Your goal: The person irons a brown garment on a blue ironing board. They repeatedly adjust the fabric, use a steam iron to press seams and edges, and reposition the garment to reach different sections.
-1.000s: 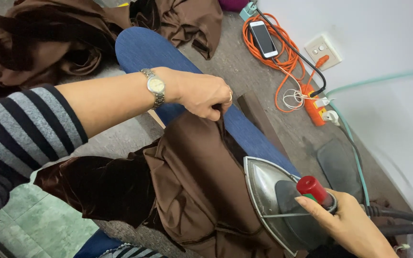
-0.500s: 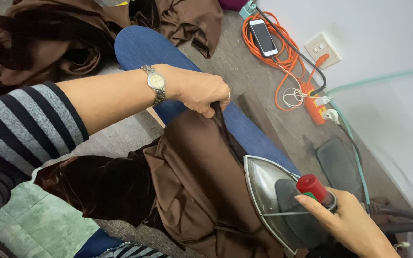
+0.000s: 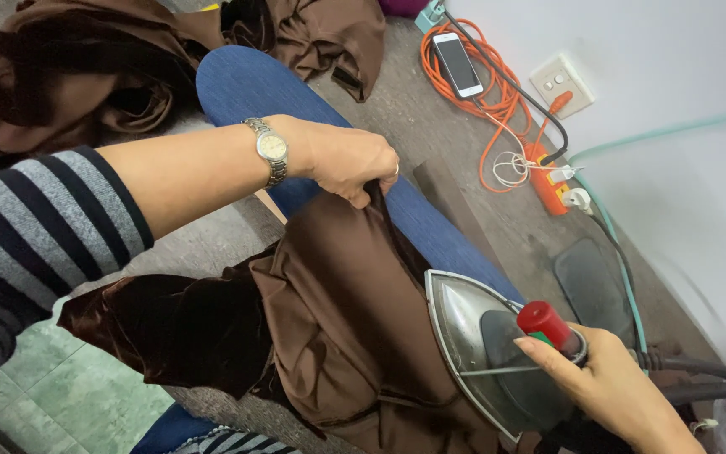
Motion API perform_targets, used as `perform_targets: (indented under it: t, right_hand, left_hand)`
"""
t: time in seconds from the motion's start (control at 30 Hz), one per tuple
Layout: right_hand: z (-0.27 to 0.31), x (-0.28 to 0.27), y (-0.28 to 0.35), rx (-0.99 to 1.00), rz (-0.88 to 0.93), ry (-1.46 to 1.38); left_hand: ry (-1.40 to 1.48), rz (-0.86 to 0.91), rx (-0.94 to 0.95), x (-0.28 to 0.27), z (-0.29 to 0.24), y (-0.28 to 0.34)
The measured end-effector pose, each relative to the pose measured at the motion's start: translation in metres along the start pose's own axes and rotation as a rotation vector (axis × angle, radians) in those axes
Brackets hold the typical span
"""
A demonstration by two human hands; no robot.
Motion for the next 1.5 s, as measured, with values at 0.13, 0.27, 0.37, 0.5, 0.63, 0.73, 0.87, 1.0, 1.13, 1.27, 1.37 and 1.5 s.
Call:
perform_targets:
  t: [0.13,0.27,0.37,0.5,0.63,0.73,0.87,1.0,1.13,1.27,1.37,1.5]
  right_hand:
    - [0.003,-0.001,0.003,0.035,0.025,-0.003]
    - [0.003,-0.001,0.001,0.002,0.011,0.013]
    - [0.008,-0.003,0.003,0.006,0.008,0.013]
    - [0.01,-0.004,0.005,0.031,0.021,0.014]
    - [0.012,-0.006,0.007,0.032,0.016,0.029]
    - [0.011,-0.005,0.007,0.05,0.031,0.027]
    - [0.012,-0.006,0.008,0.045,0.024,0.025]
    - [0.016,-0.007,0.009,0.019,0.019,0.013]
    - [0.011,-0.004,0.008,0.053,0.031,0.002]
    - [0.01,-0.003,0.007,0.048,0.032,-0.001]
    - [0.013,-0.004,0.008,0.033,0.033,0.002]
    - [0.012,-0.004,0.009,0.042,0.034,-0.009]
  left_hand:
    - [-0.015,-0.011,0.043,0.005,0.003,-0.003]
    - [-0.195,-0.144,0.314,0.005,-0.016,0.006]
    - [-0.484,-0.29,0.516,0.01,-0.036,0.031]
    - [-0.709,-0.419,0.627,0.019,-0.04,0.054]
    - [-0.776,-0.478,0.601,0.023,-0.035,0.06]
    - [-0.689,-0.521,0.628,0.02,-0.042,0.069]
    - [-0.426,-0.638,0.568,0.009,-0.036,0.074]
    - [-0.173,-0.816,0.428,0.005,-0.019,0.072]
    - [0.033,-0.789,0.24,-0.002,-0.005,0.061]
    - [-0.12,-0.751,0.175,0.001,-0.016,0.049]
    - [-0.083,-0.603,0.286,0.015,-0.026,0.039]
    - [-0.078,-0.362,0.364,0.021,-0.036,0.041]
Point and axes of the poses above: each hand's wrist, its own y-axis away from the middle knuckle, its own x-axis out of the palm, z = x × y, the point moved 10 cm from there along -y, towards the middle knuckle, and after that the axes turned 11 degrees about y, right-handed, at the moved point
